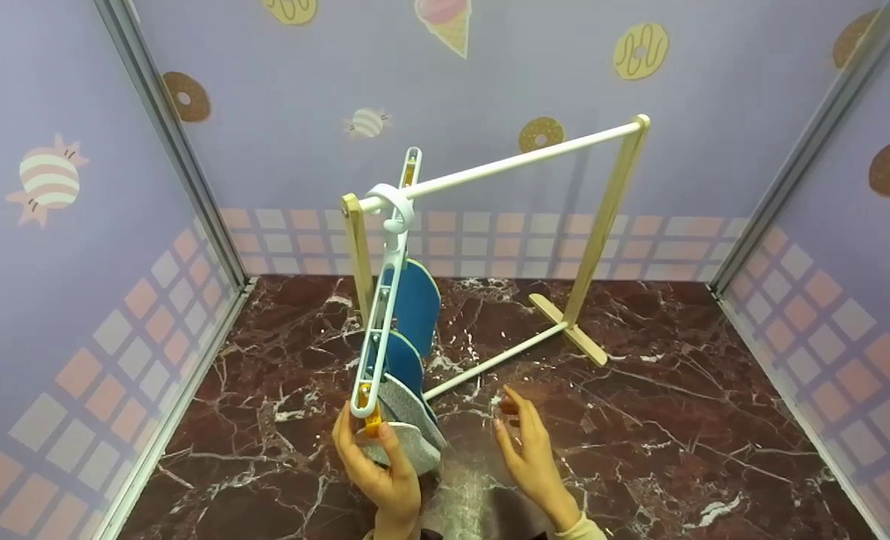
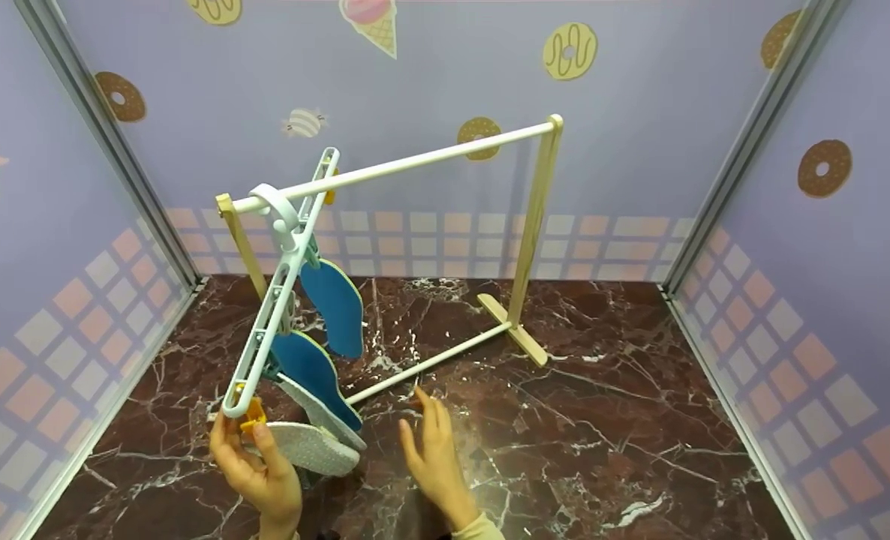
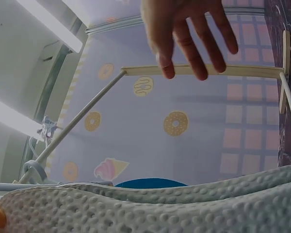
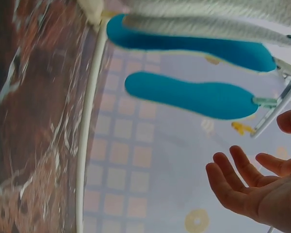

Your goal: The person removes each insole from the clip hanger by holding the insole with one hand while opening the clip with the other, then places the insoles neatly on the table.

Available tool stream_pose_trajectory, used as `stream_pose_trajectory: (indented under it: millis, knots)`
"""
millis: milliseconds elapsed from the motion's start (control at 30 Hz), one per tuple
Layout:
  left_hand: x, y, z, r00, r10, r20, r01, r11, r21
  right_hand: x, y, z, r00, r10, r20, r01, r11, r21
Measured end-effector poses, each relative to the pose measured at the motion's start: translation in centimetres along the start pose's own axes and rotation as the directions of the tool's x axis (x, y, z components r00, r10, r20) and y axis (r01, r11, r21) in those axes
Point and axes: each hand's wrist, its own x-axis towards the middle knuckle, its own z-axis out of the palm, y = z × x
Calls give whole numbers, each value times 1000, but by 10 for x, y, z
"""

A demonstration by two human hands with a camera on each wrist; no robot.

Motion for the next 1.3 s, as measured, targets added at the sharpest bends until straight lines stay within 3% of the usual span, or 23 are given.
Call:
stream_pose_trajectory:
  millis: [200, 300, 533, 767, 1067, 1300]
  knots:
    - [-1, 2, -5, 1000, -11, 28, 10, 1000, 18, -1, -17, 4, 1000, 25, 6, -26, 998, 63]
    - [0, 3, -6, 999, -8, 49, 7, 1000, 15, 4, -37, 0, 1000, 19, 1, -19, 995, 94]
    - [1, 5, -6, 997, 14, 81, -16, 999, 30, 8, -63, -6, 997, 63, 49, -71, 980, 186]
    - [0, 6, -7, 995, 0, 102, -5, 999, 49, 7, -71, -7, 992, 80, 93, -100, 965, 242]
    - [2, 12, -8, 985, -28, 172, 20, 999, 49, 6, -79, -8, 992, 27, 127, -63, 956, 287]
    - [1, 13, -7, 981, -26, 194, 15, 998, 58, -5, -61, 3, 988, 19, 155, -68, 944, 322]
